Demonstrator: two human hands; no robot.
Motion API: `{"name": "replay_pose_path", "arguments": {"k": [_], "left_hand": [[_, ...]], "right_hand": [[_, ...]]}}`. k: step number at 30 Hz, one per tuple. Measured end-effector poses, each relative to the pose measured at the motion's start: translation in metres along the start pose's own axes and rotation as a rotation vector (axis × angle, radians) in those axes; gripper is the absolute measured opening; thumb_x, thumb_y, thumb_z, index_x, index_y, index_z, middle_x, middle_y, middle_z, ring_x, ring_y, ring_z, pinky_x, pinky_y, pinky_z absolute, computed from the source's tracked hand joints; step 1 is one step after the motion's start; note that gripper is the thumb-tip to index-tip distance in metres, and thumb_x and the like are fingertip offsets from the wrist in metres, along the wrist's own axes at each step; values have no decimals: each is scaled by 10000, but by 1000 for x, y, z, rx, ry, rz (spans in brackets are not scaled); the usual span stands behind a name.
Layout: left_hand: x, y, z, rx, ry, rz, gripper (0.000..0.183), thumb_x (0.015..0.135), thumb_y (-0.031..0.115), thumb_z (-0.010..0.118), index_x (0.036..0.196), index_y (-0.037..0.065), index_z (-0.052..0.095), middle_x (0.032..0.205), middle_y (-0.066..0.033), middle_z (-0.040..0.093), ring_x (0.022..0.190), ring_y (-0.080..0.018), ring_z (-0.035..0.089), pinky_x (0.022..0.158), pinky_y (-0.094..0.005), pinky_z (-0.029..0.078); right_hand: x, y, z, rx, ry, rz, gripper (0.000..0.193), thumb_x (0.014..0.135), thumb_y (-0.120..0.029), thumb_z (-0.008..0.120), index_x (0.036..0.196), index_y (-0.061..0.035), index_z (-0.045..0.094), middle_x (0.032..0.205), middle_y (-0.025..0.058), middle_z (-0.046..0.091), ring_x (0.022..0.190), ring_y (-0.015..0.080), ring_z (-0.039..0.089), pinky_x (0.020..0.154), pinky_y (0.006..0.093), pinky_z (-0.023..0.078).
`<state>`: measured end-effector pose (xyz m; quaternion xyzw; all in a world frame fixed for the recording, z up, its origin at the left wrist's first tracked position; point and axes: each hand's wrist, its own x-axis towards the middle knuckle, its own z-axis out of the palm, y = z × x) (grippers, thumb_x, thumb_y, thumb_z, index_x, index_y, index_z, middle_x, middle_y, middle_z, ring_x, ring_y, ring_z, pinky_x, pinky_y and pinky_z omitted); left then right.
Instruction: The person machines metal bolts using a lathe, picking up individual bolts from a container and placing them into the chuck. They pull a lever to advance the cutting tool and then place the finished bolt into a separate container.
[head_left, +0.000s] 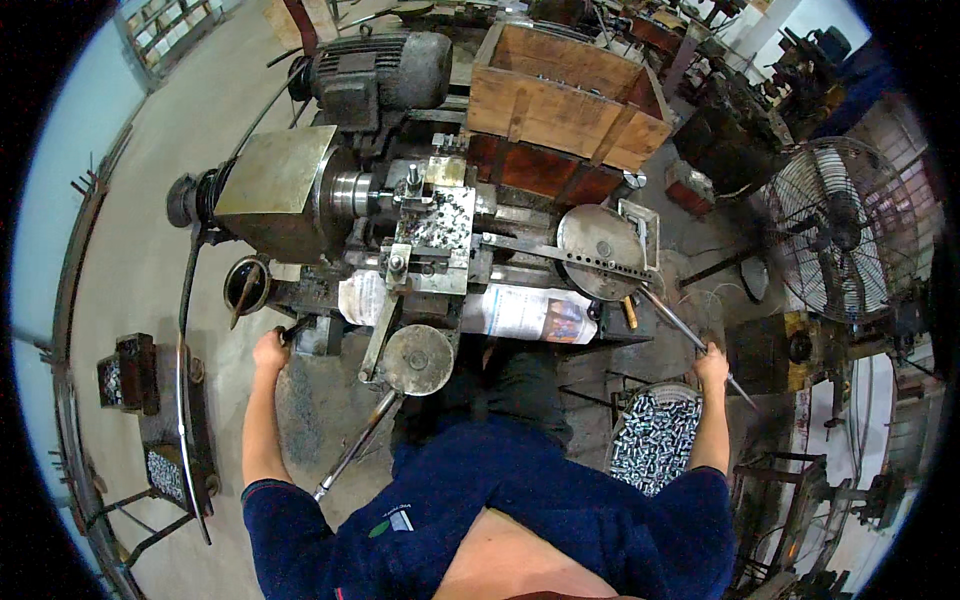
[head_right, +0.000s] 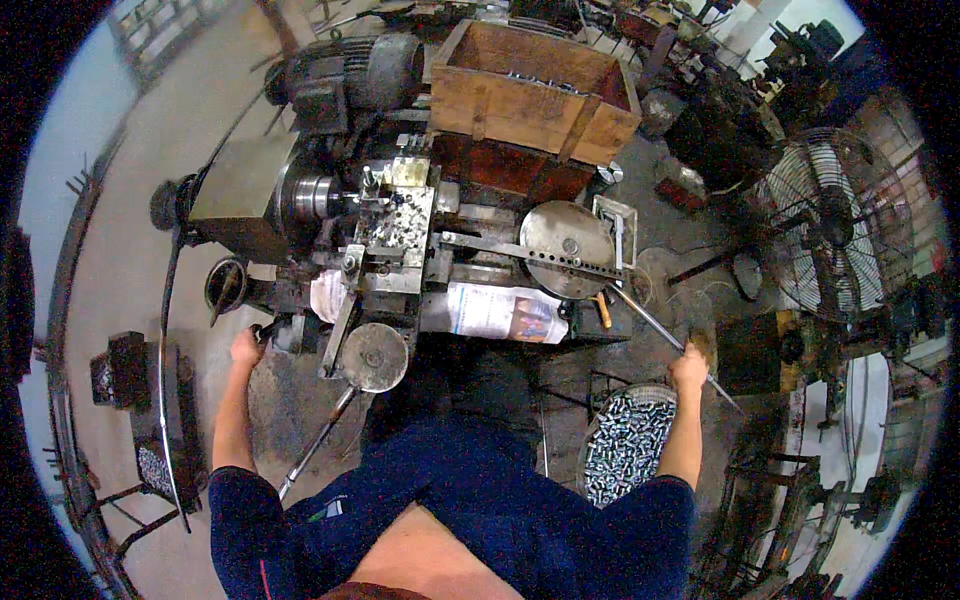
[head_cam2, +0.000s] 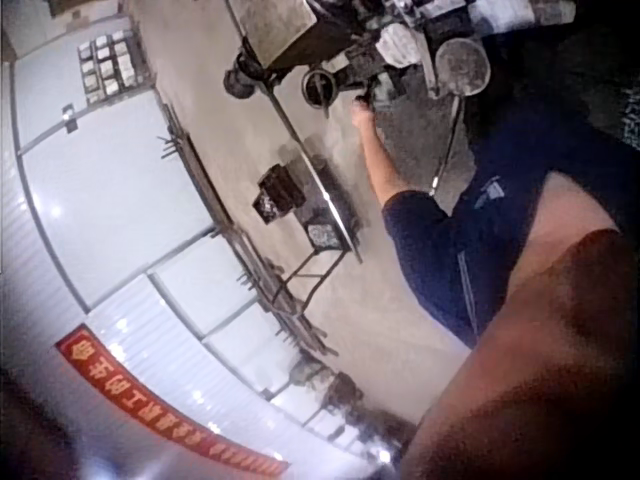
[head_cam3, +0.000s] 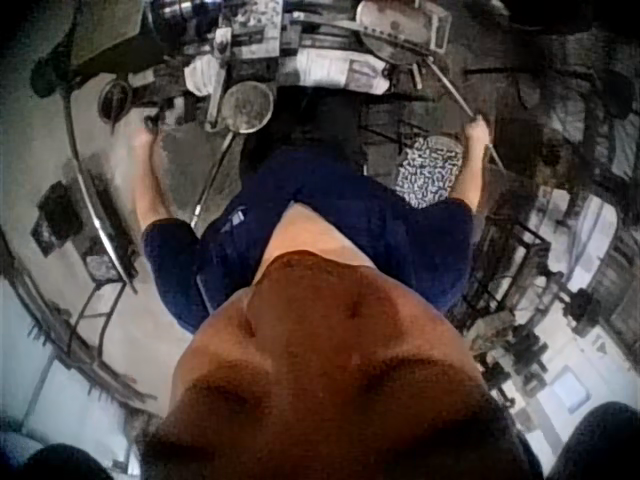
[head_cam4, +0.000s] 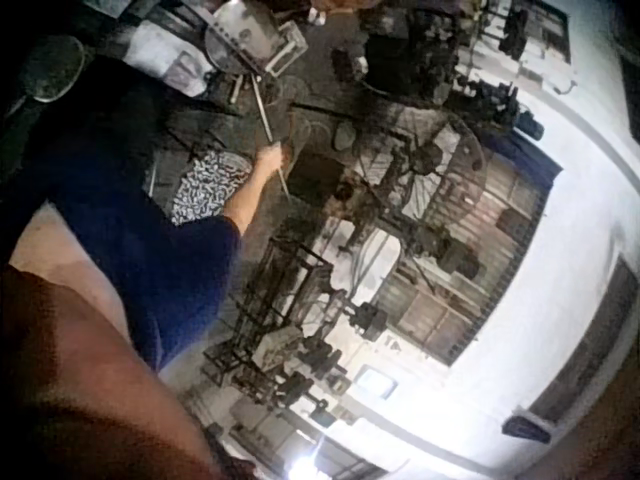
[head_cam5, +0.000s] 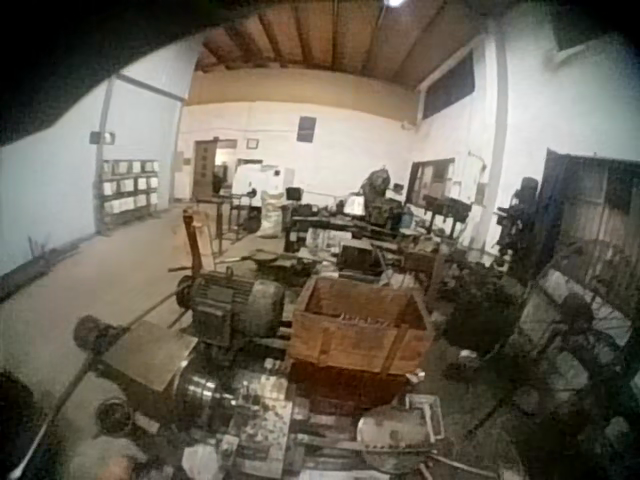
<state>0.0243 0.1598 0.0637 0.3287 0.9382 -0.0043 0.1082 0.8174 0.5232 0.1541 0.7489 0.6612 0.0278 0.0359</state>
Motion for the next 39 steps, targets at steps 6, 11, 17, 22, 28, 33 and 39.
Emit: {"name": "replay_pose_path", "arguments": {"k": [6, 11, 17, 22, 28, 33, 39], "left_hand": [[-28, -111, 37, -151, -173, -117, 409, 694, 257, 683, 1069, 104, 621, 928, -151, 649, 876, -279, 622, 759, -381, 495], [-56, -98, 48, -390, -369, -294, 364, 707, 198, 675, 1041, 59, 629, 825, -150, 661, 655, -228, 653, 657, -347, 521], [-49, -78, 44, -390, -239, -120, 346, 724, 129, 641, 1032, -26, 610, 806, -185, 652, 526, -217, 635, 558, -325, 522], [-28, -40, 28, -502, -231, -56, 346, 726, 125, 622, 1022, -52, 600, 833, -184, 649, 498, -235, 617, 536, -341, 508], [-9, -25, 11, -231, -5, 6, 438, 741, 277, 638, 1128, 84, 569, 1003, -155, 631, 936, -332, 587, 787, -399, 476], [9, 7, 7, -31, -53, 177, 393, 755, 363, 628, 1019, 73, 598, 976, -173, 628, 918, -351, 592, 770, -411, 483], [12, 1, 134, -260, 278, -255, 414, 774, 447, 588, 794, 34, 615, 828, -208, 635, 771, -384, 612, 676, -453, 495]], "right_hand": [[-85, -12, 16, 32, -30, -79, 296, 559, -239, 655, 742, -17, 586, 784, 209, 625, 759, 367, 616, 682, 433, 499], [-184, -52, -5, 391, -219, -108, 278, 573, -240, 598, 711, -1, 567, 681, 206, 602, 666, 383, 592, 611, 429, 475], [-219, -81, 4, 703, -332, -102, 257, 595, -178, 586, 758, 17, 550, 555, 106, 532, 523, 210, 541, 482, 329, 419], [-211, -71, 19, 716, -356, -214, 224, 653, -201, 594, 761, -6, 578, 570, 117, 553, 527, 216, 569, 483, 318, 429], [-134, -32, 3, 31, -335, -121, 343, 660, -346, 565, 790, -38, 641, 847, 209, 624, 815, 362, 611, 732, 442, 485], [-29, -17, -20, -199, -203, 162, 374, 679, -334, 623, 917, -48, 654, 971, 151, 648, 925, 309, 623, 781, 382, 497], [11, -82, -18, -160, -35, -20, 553, 657, -275, 614, 1178, -110, 530, 1109, 111, 594, 1108, 274, 515, 1008, 499, 274]]}}
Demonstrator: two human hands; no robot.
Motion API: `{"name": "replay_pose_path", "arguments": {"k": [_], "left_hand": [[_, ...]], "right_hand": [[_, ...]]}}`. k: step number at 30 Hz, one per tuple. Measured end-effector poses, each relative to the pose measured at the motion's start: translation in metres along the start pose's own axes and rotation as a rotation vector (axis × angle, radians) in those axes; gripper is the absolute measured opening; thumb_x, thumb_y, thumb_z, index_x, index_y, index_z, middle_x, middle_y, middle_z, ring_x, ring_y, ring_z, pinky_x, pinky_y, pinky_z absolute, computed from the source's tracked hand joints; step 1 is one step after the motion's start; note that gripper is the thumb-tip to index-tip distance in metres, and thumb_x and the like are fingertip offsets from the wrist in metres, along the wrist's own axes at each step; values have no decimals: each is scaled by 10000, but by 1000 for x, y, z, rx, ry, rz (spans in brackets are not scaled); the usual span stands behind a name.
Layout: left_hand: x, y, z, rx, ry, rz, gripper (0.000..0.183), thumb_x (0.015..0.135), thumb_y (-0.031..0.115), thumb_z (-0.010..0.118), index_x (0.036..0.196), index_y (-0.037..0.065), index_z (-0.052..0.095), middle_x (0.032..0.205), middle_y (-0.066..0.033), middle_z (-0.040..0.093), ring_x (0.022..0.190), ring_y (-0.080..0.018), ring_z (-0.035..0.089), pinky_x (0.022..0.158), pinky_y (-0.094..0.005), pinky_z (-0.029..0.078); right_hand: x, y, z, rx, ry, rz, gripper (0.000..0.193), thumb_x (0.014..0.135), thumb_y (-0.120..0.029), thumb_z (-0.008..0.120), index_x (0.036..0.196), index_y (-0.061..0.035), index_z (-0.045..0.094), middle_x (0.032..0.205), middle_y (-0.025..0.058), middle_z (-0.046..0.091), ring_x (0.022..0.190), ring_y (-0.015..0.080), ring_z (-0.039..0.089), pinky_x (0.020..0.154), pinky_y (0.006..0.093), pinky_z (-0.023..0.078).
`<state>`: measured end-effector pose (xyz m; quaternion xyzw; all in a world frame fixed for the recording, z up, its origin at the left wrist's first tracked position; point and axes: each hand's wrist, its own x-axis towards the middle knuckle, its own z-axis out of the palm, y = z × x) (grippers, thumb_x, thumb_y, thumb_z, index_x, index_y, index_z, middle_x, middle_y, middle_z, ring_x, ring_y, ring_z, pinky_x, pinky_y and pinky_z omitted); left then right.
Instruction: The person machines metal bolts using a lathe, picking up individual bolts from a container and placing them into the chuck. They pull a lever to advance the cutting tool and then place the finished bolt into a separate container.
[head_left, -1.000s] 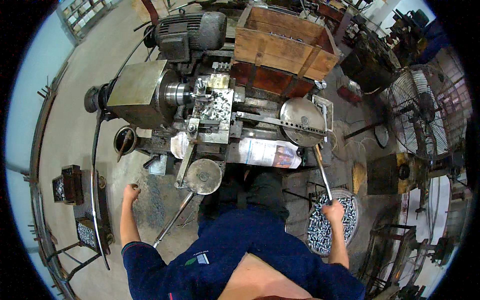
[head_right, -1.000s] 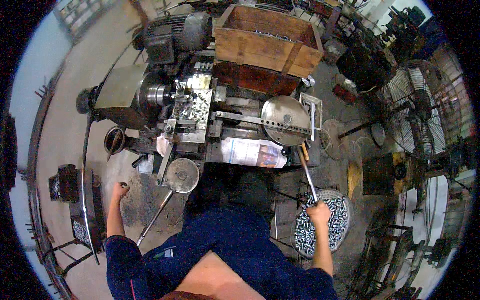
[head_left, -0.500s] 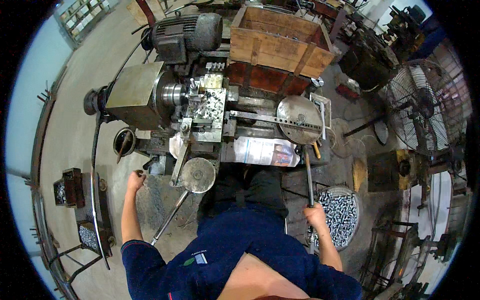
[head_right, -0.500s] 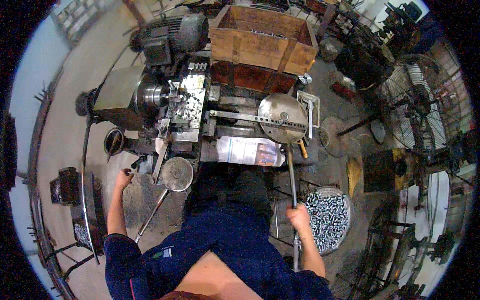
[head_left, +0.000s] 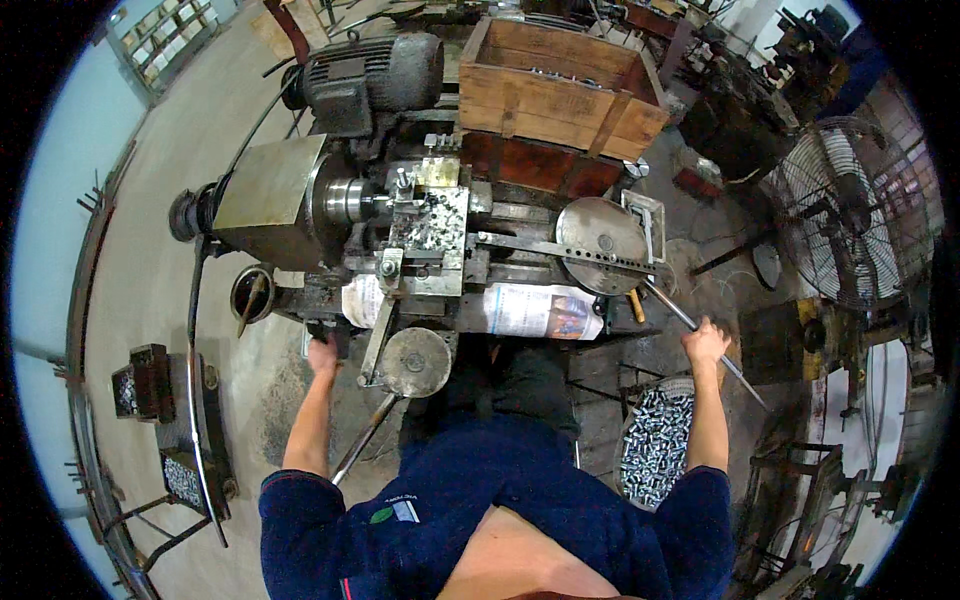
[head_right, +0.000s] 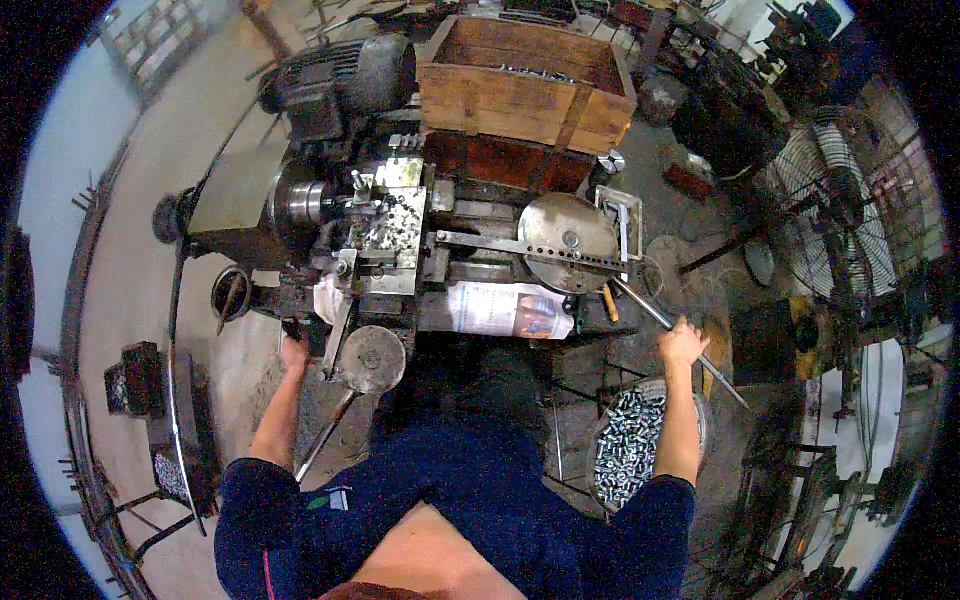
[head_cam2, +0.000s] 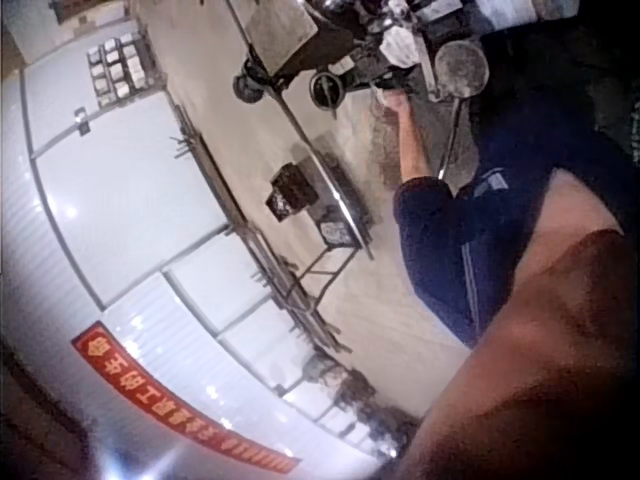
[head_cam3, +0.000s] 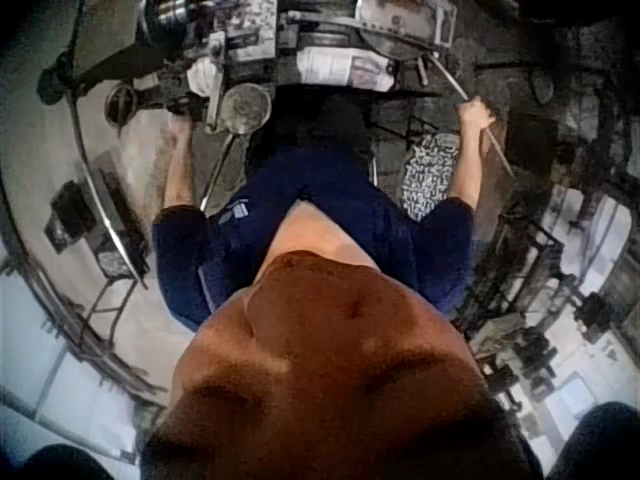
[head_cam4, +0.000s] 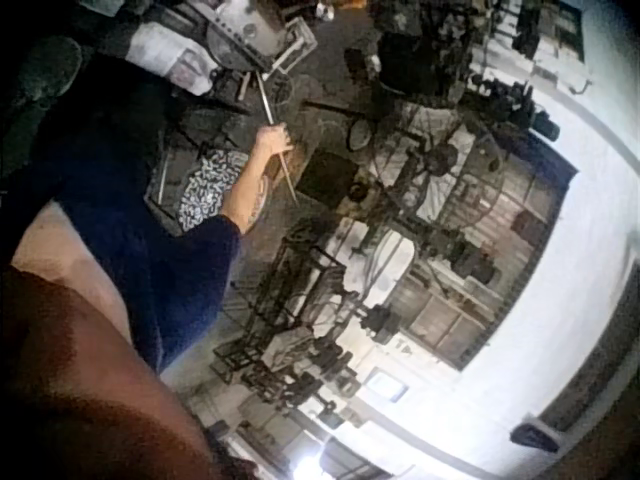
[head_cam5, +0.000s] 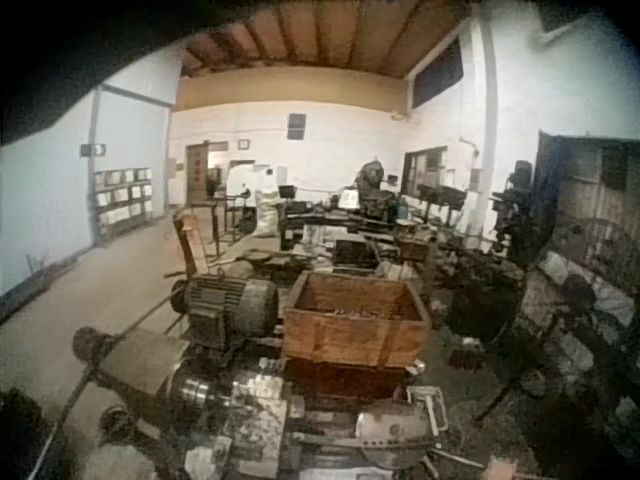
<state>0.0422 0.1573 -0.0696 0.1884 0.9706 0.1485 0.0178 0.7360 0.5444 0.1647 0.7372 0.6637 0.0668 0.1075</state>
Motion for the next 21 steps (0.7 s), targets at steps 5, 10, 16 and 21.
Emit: {"name": "replay_pose_path", "arguments": {"k": [5, 10, 16, 21], "left_hand": [[27, 18, -64, 400, -306, 556, 402, 756, 395, 613, 935, 41, 549, 812, -179, 625, 758, -356, 615, 680, -432, 503], [13, 36, -67, 288, -373, 312, 402, 761, 396, 617, 976, 61, 561, 939, -182, 625, 877, -337, 605, 738, -421, 488], [23, 22, -128, -97, -619, 228, 425, 774, 314, 640, 1067, 12, 577, 885, -188, 631, 771, -256, 627, 667, -368, 494], [39, 7, -296, -345, -83, 325, 329, 843, 169, 560, 1114, -17, 561, 888, -152, 641, 712, -171, 609, 655, -309, 486]], "right_hand": [[-29, -22, -29, 180, 278, -245, 562, 587, -185, 637, 1134, -78, 560, 1092, 123, 583, 1111, 299, 483, 1016, 486, 266], [-36, -93, -118, 623, 340, -575, 456, 529, -165, 680, 961, -27, 638, 982, 169, 613, 978, 324, 551, 889, 398, 411], [-96, -273, -217, 801, 449, -1320, 448, 517, -161, 658, 939, -15, 619, 1024, 150, 597, 1041, 327, 514, 916, 412, 399], [-144, -413, -262, 319, 492, -1500, 276, 508, -217, 647, 748, -86, 679, 874, 109, 615, 944, 283, 542, 1005, 438, 290]]}}
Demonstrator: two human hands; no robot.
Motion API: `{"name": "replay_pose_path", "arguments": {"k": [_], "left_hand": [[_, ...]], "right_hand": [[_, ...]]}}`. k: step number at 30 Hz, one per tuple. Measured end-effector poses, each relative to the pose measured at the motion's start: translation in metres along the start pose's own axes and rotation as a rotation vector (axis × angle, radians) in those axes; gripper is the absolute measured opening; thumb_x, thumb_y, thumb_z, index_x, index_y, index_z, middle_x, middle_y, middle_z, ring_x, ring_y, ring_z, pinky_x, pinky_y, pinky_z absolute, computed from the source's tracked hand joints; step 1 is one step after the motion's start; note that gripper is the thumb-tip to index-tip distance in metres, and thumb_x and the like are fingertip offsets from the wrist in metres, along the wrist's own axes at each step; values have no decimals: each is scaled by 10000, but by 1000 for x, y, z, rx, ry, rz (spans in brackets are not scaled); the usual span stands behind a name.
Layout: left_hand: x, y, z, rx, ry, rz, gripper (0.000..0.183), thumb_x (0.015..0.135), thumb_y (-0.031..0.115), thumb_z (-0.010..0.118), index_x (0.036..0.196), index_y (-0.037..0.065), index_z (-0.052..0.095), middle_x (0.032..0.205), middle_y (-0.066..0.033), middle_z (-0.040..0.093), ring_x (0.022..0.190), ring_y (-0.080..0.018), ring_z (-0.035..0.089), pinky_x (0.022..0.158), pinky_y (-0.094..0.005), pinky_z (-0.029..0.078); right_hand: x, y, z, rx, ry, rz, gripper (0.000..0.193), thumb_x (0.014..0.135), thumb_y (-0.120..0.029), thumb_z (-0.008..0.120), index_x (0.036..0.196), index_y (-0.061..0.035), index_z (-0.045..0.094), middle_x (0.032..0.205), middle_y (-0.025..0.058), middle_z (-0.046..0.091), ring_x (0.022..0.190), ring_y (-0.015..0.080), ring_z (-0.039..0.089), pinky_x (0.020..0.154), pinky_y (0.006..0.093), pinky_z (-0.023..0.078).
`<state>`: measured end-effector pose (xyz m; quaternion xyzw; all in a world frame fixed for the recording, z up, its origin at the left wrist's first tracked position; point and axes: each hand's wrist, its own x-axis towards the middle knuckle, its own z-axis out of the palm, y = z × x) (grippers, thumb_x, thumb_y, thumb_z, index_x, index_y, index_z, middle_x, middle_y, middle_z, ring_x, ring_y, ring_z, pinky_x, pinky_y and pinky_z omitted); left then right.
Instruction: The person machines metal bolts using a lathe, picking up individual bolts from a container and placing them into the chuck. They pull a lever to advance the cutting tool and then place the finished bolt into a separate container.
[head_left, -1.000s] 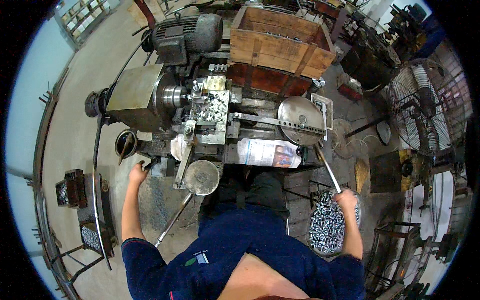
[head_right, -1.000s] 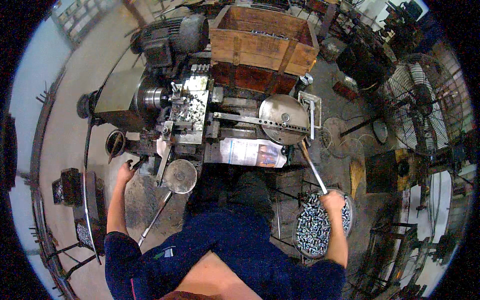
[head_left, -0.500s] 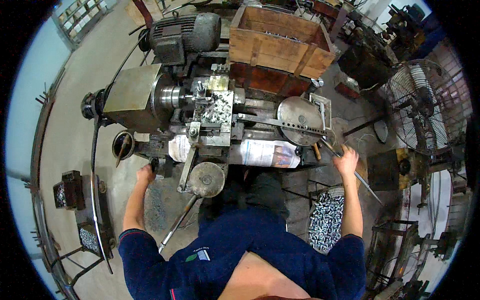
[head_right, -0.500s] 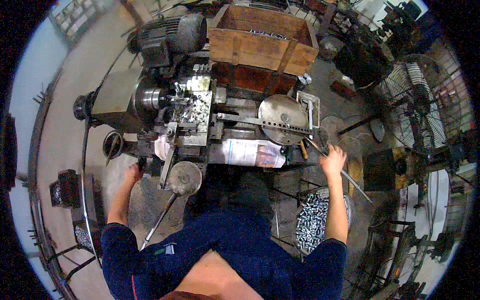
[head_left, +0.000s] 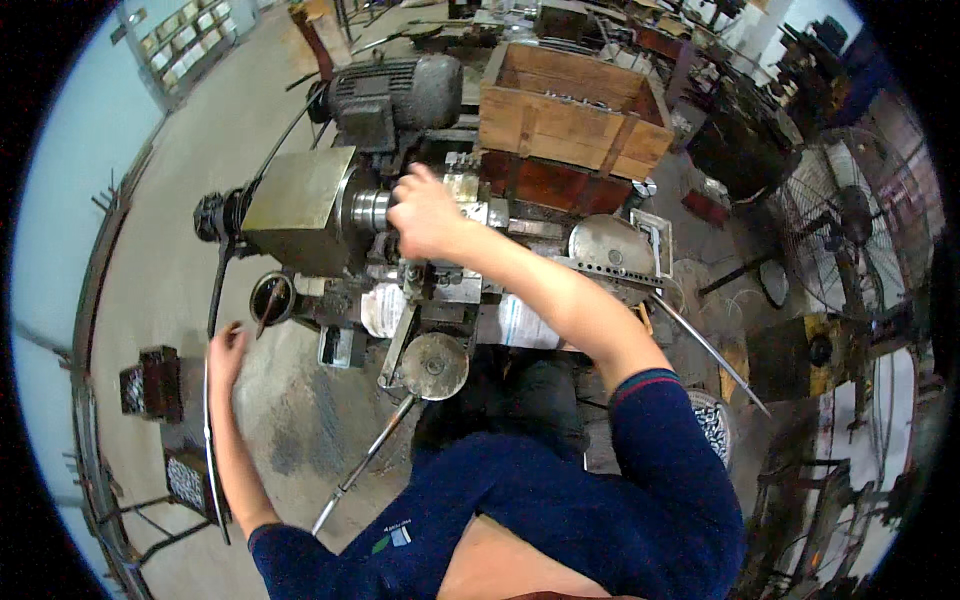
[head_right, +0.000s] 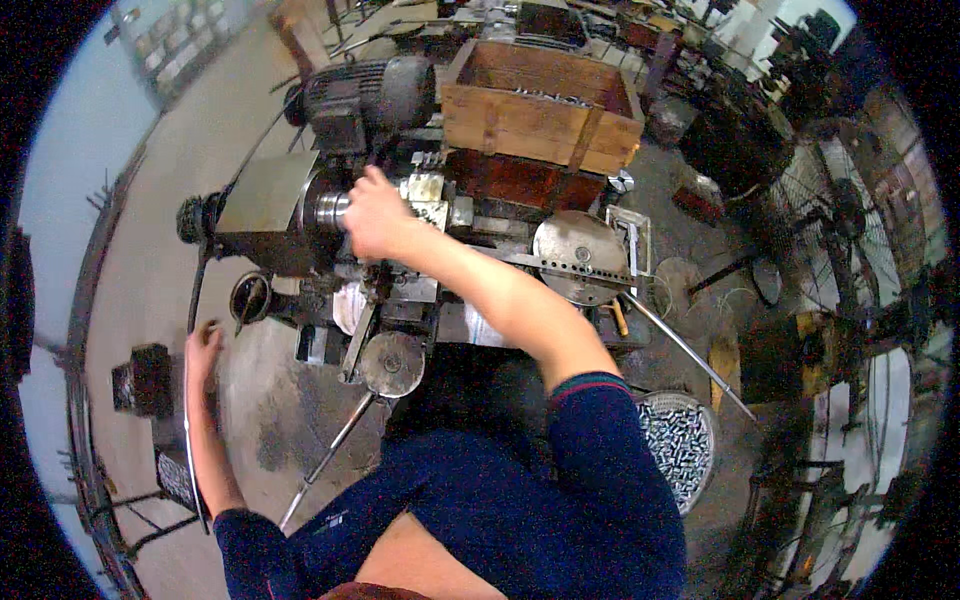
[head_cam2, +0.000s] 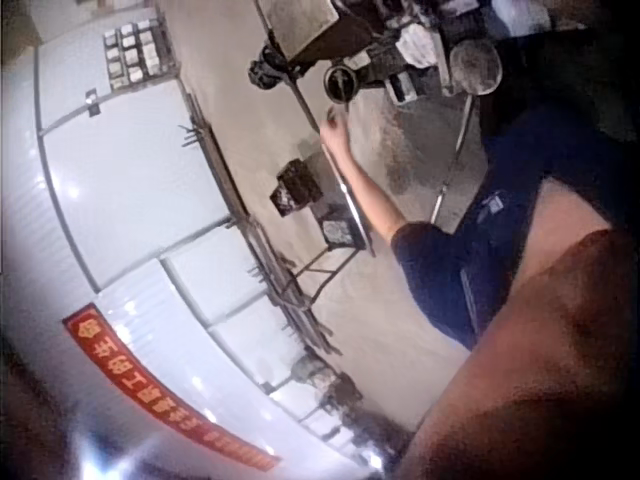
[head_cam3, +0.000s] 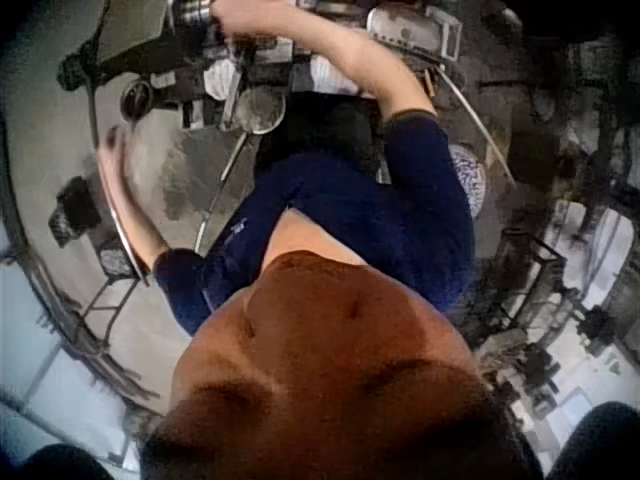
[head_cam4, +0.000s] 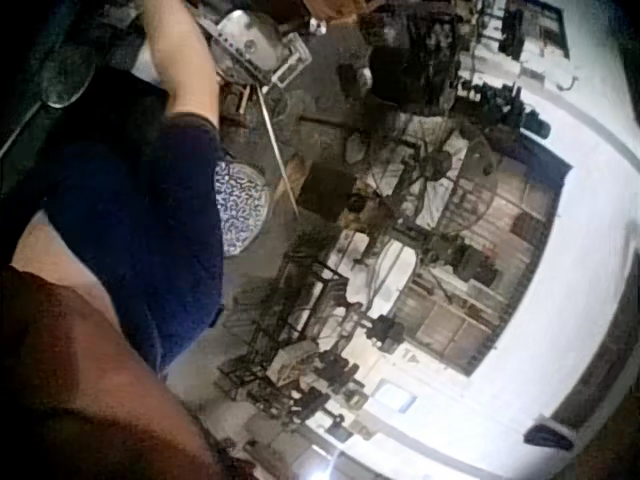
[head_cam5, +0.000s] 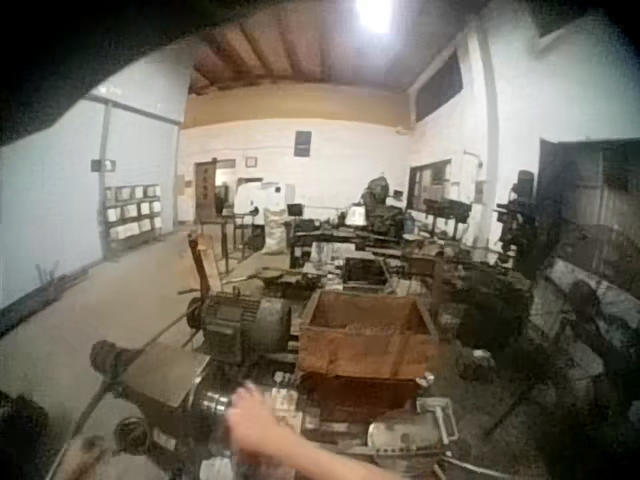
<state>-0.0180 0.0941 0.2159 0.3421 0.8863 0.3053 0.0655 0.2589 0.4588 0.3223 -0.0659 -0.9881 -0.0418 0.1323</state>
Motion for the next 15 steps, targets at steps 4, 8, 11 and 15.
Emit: {"name": "replay_pose_path", "arguments": {"k": [4, 8, 11, 15], "left_hand": [[-41, -46, -88, 243, 383, -46, 342, 857, 286, 545, 1049, 6, 580, 898, -199, 635, 794, -320, 625, 683, -385, 479], [-72, -17, -13, 546, 290, -321, 498, 776, 484, 583, 912, 4, 579, 846, -243, 612, 807, -398, 596, 678, -463, 469], [-89, 23, 18, 503, 250, -268, 555, 744, 521, 603, 903, -11, 574, 833, -244, 611, 809, -403, 595, 682, -467, 466], [-89, 10, 16, 443, 324, -232, 467, 728, 405, 659, 830, -39, 553, 752, -232, 602, 748, -399, 593, 675, -461, 461]], "right_hand": [[42, -20, 11, -151, -354, 14, 326, 666, -317, 653, 940, -144, 679, 1009, 65, 645, 1027, 244, 550, 1016, 445, 253], [37, -2, 34, -85, -287, 46, 281, 613, -272, 670, 870, -161, 690, 938, 66, 661, 932, 239, 605, 987, 418, 315], [34, 0, 37, -5, -321, 46, 261, 611, -251, 661, 853, -159, 693, 922, 70, 664, 917, 235, 609, 995, 416, 314], [29, -1, 34, -53, -213, 39, 222, 625, -240, 641, 808, -126, 694, 873, 82, 666, 909, 257, 608, 982, 420, 322]]}}
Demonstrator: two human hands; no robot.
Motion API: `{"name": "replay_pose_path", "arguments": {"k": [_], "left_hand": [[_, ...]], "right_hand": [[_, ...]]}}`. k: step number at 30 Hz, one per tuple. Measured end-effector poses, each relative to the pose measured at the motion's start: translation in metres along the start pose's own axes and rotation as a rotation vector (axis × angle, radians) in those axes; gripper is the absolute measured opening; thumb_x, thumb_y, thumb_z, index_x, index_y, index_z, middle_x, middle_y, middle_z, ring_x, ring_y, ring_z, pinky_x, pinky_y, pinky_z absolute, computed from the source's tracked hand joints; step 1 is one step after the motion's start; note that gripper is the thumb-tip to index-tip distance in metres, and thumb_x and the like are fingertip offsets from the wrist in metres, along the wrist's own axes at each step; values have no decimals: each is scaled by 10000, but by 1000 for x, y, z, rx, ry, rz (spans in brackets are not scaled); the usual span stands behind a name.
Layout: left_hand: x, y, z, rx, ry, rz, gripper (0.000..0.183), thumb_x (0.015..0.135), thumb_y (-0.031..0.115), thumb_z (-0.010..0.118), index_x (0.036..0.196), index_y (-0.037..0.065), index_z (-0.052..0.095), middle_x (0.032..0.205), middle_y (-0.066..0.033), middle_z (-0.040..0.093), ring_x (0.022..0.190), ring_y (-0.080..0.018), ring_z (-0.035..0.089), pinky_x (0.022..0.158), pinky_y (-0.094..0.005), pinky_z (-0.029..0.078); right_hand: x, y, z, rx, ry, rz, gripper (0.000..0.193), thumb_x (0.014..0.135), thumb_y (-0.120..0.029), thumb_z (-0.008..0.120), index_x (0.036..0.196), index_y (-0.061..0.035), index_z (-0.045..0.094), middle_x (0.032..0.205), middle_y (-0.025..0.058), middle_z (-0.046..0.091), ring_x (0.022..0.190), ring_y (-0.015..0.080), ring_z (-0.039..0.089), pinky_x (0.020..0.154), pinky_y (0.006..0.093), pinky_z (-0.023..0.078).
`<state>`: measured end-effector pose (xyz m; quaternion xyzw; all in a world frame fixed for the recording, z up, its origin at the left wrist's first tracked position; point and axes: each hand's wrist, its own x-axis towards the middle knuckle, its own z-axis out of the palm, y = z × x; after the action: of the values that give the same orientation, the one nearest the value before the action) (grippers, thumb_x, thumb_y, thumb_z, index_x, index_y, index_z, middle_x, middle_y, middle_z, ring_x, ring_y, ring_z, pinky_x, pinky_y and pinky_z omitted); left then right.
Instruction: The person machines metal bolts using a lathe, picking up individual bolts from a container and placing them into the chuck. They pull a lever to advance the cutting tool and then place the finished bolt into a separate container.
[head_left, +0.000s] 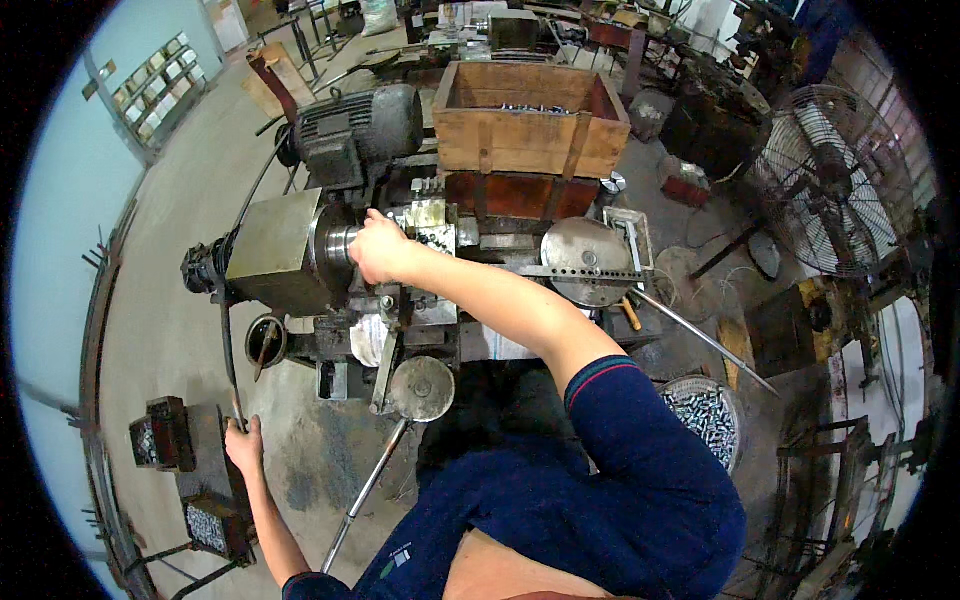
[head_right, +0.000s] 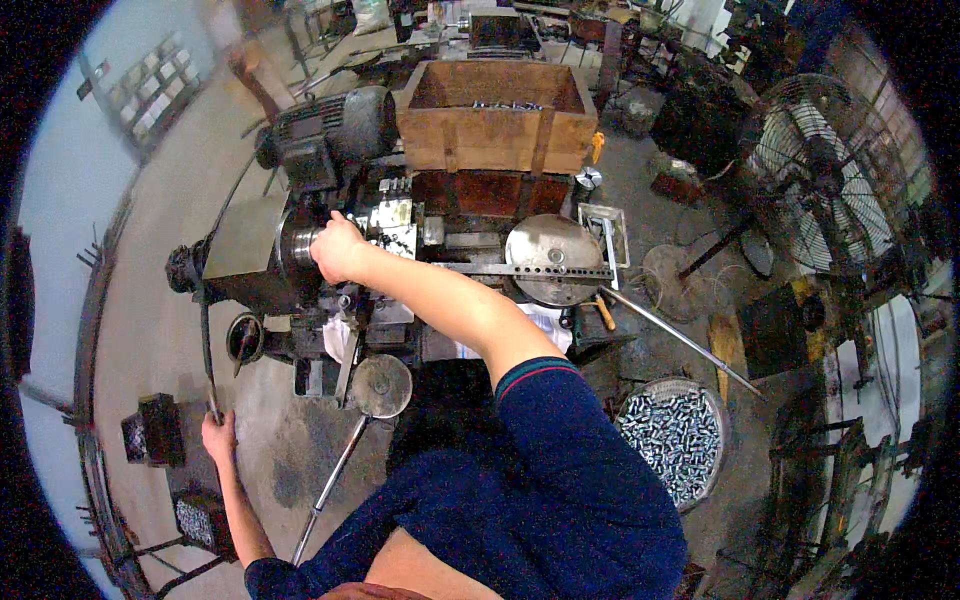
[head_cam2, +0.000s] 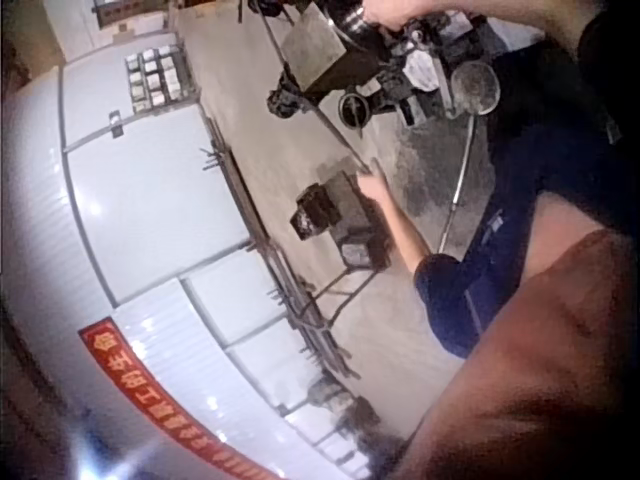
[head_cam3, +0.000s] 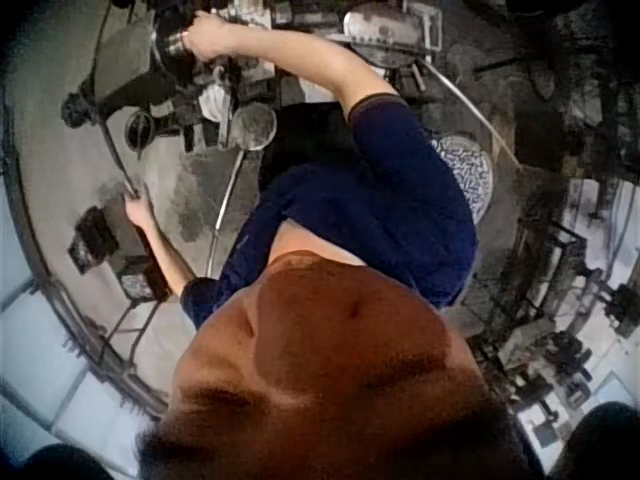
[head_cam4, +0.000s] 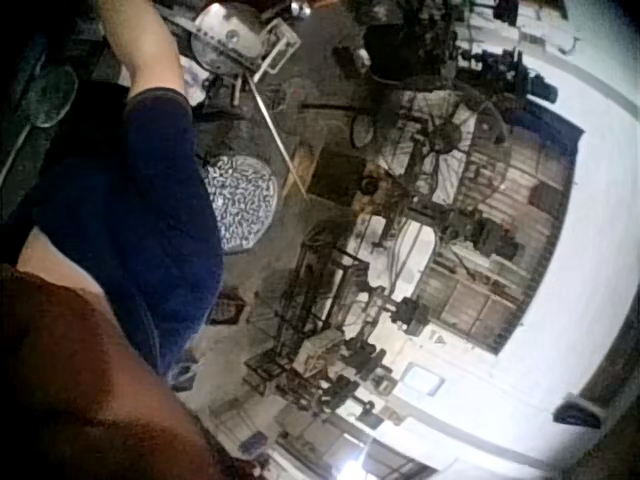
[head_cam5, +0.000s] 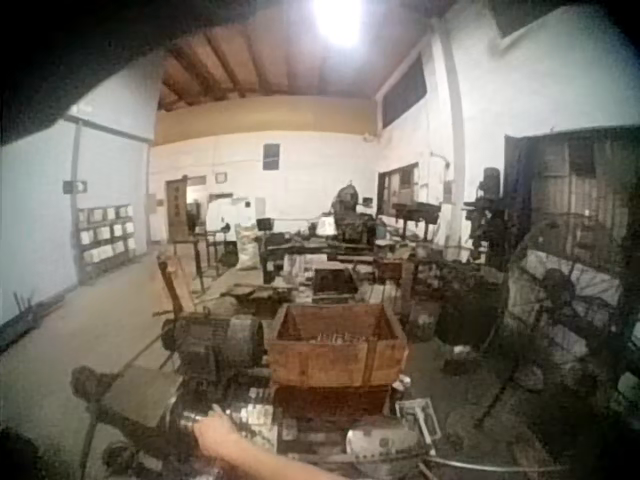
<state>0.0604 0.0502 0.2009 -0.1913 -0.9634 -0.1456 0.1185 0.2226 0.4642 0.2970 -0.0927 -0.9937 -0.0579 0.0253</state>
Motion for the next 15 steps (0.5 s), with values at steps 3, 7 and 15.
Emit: {"name": "replay_pose_path", "arguments": {"k": [3, 7, 15], "left_hand": [[10, 0, -16, -367, -334, -61, 323, 754, 238, 660, 738, -28, 477, 580, -128, 531, 500, -250, 556, 496, -355, 469], [20, -14, -16, -718, -517, -154, 198, 799, 133, 607, 857, -42, 533, 578, -71, 533, 464, -156, 537, 437, -305, 486], [48, -20, 22, -868, -538, -113, 227, 845, 200, 604, 875, -18, 547, 609, -52, 522, 508, -148, 538, 479, -301, 475]], "right_hand": [[-22, 13, -32, -19, 41, 20, 234, 645, -269, 622, 765, -80, 693, 872, 111, 659, 865, 273, 596, 952, 417, 347], [-64, 77, -73, -18, 315, 145, 245, 557, -288, 613, 556, -43, 627, 648, 158, 603, 771, 318, 565, 907, 372, 384], [-136, 145, -73, 93, 595, 364, 472, 558, -242, 642, 1003, -85, 631, 1090, 187, 542, 1006, 358, 505, 887, 411, 418]]}}
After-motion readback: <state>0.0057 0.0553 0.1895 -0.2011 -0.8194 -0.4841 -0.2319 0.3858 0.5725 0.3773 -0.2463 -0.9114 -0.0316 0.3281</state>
